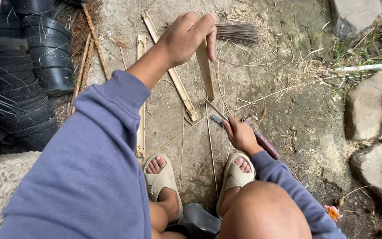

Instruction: The person sits on the ground and splits a bamboo pole into thin strips using a knife, then uses a hammer and a chisel-like tool to split and shape the bamboo pieces, arranging the finished strips on the ground.

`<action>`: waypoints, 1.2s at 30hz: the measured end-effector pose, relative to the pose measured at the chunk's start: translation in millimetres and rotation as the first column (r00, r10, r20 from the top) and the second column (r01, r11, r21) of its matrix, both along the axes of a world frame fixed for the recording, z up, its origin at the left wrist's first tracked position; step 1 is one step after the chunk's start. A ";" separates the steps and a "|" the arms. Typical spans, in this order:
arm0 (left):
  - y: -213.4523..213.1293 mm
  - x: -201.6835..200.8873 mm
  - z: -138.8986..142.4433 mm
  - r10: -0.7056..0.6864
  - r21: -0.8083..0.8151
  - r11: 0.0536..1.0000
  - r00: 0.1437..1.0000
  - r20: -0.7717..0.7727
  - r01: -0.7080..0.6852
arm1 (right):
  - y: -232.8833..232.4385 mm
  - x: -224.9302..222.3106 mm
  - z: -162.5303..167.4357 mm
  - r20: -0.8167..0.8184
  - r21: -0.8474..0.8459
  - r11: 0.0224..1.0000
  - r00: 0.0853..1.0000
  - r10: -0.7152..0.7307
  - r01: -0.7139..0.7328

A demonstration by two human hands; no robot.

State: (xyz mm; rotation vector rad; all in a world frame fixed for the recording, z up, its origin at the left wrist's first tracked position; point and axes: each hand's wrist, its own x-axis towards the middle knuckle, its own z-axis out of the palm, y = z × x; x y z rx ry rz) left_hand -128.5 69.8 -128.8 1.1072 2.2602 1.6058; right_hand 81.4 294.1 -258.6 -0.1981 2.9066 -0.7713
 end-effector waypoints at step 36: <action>82.6 54.2 -37.7 0.252 0.415 0.858 0.952 0.172 -0.302 | 80.4 33.0 195.2 0.156 -0.417 0.875 0.968 -0.196 0.245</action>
